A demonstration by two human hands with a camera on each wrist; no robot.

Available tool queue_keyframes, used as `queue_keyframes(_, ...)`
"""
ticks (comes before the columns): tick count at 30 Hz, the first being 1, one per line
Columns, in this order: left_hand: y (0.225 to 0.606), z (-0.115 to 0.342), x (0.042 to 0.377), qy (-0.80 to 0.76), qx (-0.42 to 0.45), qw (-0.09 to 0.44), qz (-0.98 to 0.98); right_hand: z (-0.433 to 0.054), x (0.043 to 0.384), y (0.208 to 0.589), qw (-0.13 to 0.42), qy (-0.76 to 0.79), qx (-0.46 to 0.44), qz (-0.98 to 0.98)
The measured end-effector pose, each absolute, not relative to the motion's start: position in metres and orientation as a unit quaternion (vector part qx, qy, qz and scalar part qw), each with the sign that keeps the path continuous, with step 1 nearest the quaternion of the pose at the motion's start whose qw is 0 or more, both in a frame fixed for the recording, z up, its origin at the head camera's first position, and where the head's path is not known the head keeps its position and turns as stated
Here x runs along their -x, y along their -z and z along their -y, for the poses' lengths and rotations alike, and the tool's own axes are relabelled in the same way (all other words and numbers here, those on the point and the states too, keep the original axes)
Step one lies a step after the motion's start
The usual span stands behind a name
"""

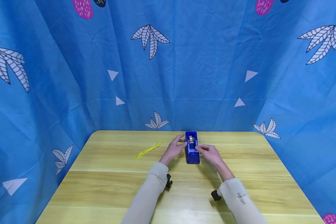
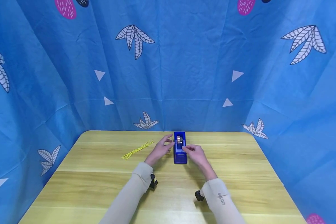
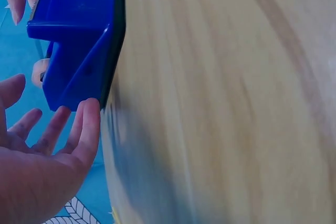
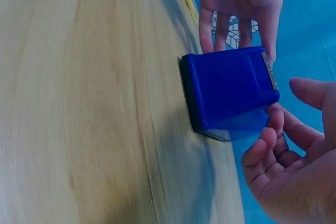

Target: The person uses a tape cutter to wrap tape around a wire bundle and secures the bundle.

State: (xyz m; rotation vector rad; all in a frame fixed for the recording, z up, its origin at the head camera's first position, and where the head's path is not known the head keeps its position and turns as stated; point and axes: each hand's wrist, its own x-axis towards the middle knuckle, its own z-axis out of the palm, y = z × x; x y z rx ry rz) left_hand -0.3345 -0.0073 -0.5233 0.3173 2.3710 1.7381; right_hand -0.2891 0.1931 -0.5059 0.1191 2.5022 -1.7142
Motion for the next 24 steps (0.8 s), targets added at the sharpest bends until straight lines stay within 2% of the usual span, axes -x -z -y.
queue_keyframes(5, 0.527, 0.002, 0.333, -0.594, -0.102, 0.092, -0.792, -0.187, 0.289, 0.509, 0.039, 0.561, -0.051, -0.826)
queue_keyframes(24, 0.53, -0.006, 0.333, -0.577, -0.1, 0.096, -0.805, -0.178, 0.286, 0.511, 0.045, 0.579, -0.071, -0.811)
